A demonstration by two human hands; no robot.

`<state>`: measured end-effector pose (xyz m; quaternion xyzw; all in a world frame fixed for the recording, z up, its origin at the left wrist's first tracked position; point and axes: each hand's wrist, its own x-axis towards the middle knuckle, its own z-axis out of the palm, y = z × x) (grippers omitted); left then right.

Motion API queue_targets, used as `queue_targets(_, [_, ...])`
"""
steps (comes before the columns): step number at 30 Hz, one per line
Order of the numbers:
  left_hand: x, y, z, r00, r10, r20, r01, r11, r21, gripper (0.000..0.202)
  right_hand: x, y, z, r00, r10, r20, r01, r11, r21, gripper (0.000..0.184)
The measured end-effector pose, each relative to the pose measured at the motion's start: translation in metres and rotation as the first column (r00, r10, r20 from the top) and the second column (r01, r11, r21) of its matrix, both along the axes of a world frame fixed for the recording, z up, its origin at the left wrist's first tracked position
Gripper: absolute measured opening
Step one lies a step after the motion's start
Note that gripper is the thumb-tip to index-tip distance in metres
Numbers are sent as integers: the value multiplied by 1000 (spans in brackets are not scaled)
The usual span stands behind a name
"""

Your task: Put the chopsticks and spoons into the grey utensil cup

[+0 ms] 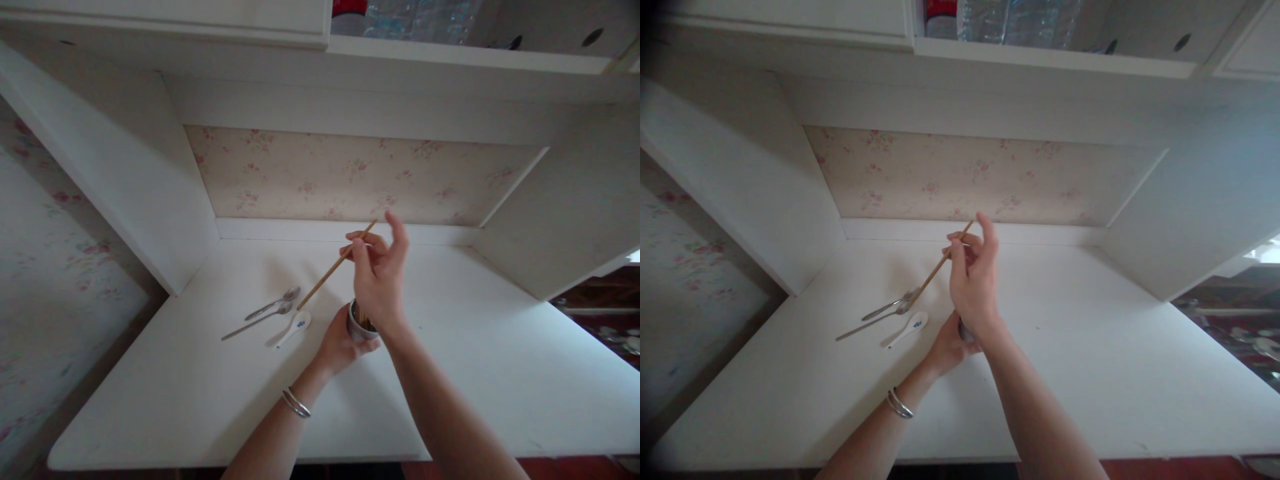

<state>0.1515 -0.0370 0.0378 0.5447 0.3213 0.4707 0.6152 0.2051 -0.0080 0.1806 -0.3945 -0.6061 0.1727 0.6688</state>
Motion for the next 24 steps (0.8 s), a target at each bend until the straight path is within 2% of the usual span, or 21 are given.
queue_targets(3, [1,-1,0,999,33,-10,-33,999,42,71,35,-2,18,992,-127,-19,128,989,76,64])
queue_targets(5, [0,-1,0,999,28,-31,-26,999,42,72,61,3,20,978,-209,-13,209,975,68,62])
queue_targets(10, [-2,0,0,999,2,-38,0,998,62,71,105,16,0,943,-322,87,328,943,-63,38])
queue_targets(14, [-3,4,-3,999,-27,-32,28,998,47,73,111,19,-26,950,-275,146,300,935,-189,38])
queue_targets(19, [-6,6,-6,996,-25,-85,28,999,26,82,103,22,-58,987,-100,127,142,911,-388,33])
queue_targets(24, [-6,6,-6,997,-25,-72,26,999,24,82,96,21,-77,995,-16,98,61,877,-476,35])
